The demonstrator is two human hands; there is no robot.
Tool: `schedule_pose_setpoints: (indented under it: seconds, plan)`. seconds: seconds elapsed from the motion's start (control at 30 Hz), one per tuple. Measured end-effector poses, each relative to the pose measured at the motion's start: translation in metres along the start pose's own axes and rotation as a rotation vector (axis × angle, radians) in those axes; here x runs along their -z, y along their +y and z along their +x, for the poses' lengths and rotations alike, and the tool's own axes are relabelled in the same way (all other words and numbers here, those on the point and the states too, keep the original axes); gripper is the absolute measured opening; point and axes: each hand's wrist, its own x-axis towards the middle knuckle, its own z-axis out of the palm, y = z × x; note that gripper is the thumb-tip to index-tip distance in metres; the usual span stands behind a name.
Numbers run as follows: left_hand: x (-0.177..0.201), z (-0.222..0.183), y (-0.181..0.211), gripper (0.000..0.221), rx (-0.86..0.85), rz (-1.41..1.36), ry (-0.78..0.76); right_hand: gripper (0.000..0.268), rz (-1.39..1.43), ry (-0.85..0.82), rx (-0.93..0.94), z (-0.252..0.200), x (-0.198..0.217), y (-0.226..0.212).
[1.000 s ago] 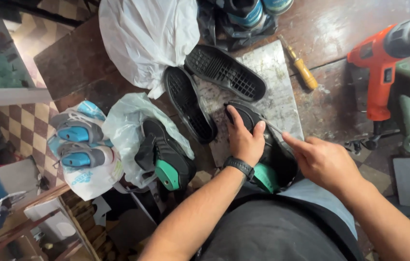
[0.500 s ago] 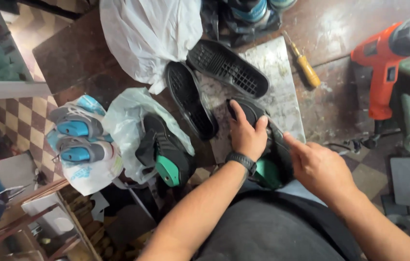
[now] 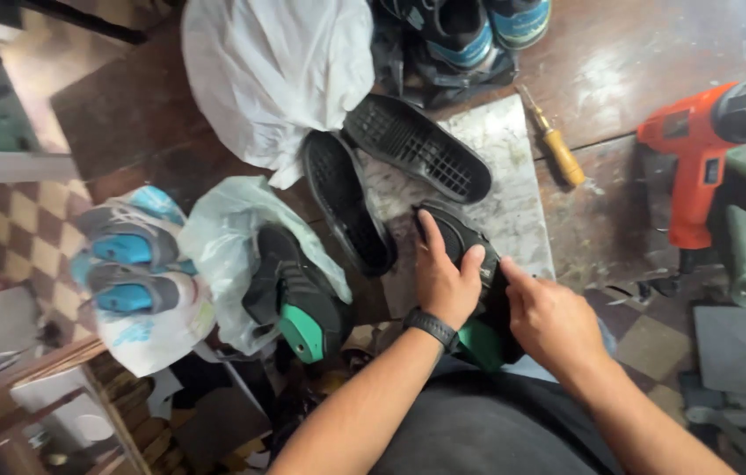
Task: Repairing a shoe by prying the sole with a tool and using a utility knife to trim components at a workbench.
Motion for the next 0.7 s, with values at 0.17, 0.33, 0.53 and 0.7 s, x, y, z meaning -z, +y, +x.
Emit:
schedule_pose_setpoints:
  seconds: [0.17, 0.33, 0.53, 0.7]
  plan:
    - [0.040, 0.016, 0.029, 0.116, 0.349, -0.189, -0.238, 0.055, 0.290, -0.168, -0.204, -0.029, 0.032, 0.003]
    - [0.064, 0.017, 0.064, 0.102, 0.744, 0.047, -0.383, 0.062, 0.565, -0.357, -0.248, -0.049, 0.062, 0.009]
    - [0.062, 0.042, 0.094, 0.101, 0.971, 0.013, -0.401, 0.058, 0.475, -0.413, -0.214, -0.028, 0.066, 0.002]
    - [0.041, 0.042, 0.084, 0.116, 0.884, 0.169, -0.464, 0.055, 0.379, -0.399, -0.103, 0.006, 0.062, 0.028]
